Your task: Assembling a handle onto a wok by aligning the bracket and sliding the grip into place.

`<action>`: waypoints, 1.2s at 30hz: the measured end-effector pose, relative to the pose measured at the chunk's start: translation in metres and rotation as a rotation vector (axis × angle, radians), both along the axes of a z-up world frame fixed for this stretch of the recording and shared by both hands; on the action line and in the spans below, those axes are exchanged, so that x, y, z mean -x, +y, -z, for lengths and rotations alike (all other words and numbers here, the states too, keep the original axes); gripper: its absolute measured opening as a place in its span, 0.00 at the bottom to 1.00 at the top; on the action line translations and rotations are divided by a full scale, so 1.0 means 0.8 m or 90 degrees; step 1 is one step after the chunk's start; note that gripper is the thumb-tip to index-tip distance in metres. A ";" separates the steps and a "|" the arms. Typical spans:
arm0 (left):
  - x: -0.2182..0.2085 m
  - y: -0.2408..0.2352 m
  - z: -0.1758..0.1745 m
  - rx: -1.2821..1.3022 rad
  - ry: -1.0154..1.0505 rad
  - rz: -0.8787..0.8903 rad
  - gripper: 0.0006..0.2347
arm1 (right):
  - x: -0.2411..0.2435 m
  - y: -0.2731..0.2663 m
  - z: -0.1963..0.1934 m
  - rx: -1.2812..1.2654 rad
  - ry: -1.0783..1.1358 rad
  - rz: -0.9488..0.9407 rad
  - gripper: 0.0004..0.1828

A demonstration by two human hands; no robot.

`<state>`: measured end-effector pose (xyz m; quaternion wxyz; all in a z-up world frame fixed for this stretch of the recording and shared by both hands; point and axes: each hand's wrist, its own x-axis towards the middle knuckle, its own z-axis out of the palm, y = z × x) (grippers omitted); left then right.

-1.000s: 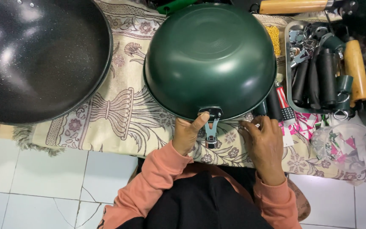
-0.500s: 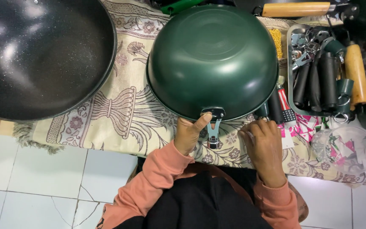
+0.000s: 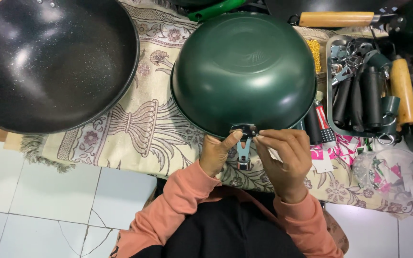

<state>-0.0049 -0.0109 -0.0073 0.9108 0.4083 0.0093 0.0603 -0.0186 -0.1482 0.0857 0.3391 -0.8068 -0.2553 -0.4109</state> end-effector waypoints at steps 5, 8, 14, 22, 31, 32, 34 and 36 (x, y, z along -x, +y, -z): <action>0.000 0.001 -0.008 -0.037 0.001 -0.009 0.05 | -0.003 0.007 -0.001 0.082 -0.081 0.031 0.06; 0.003 0.003 -0.009 -0.046 0.022 -0.018 0.07 | -0.002 0.009 -0.003 0.099 -0.107 0.028 0.04; 0.002 0.011 -0.051 -0.048 0.009 -0.017 0.07 | -0.003 0.011 -0.010 0.056 -0.063 -0.005 0.04; 0.002 0.006 -0.044 -0.025 -0.010 0.015 0.03 | -0.003 0.011 -0.009 0.055 -0.038 0.007 0.05; 0.002 0.010 -0.073 -0.027 -0.017 -0.001 0.03 | -0.004 0.006 -0.002 0.064 -0.026 0.011 0.04; 0.003 0.009 -0.068 -0.027 -0.016 0.000 0.03 | -0.005 0.005 -0.001 0.062 -0.034 0.014 0.04; 0.002 0.009 -0.065 -0.027 -0.016 0.001 0.03 | -0.007 0.005 0.001 0.059 -0.043 0.016 0.04; 0.001 0.009 -0.067 -0.012 -0.018 0.001 0.03 | -0.008 0.006 0.002 0.048 -0.053 0.011 0.04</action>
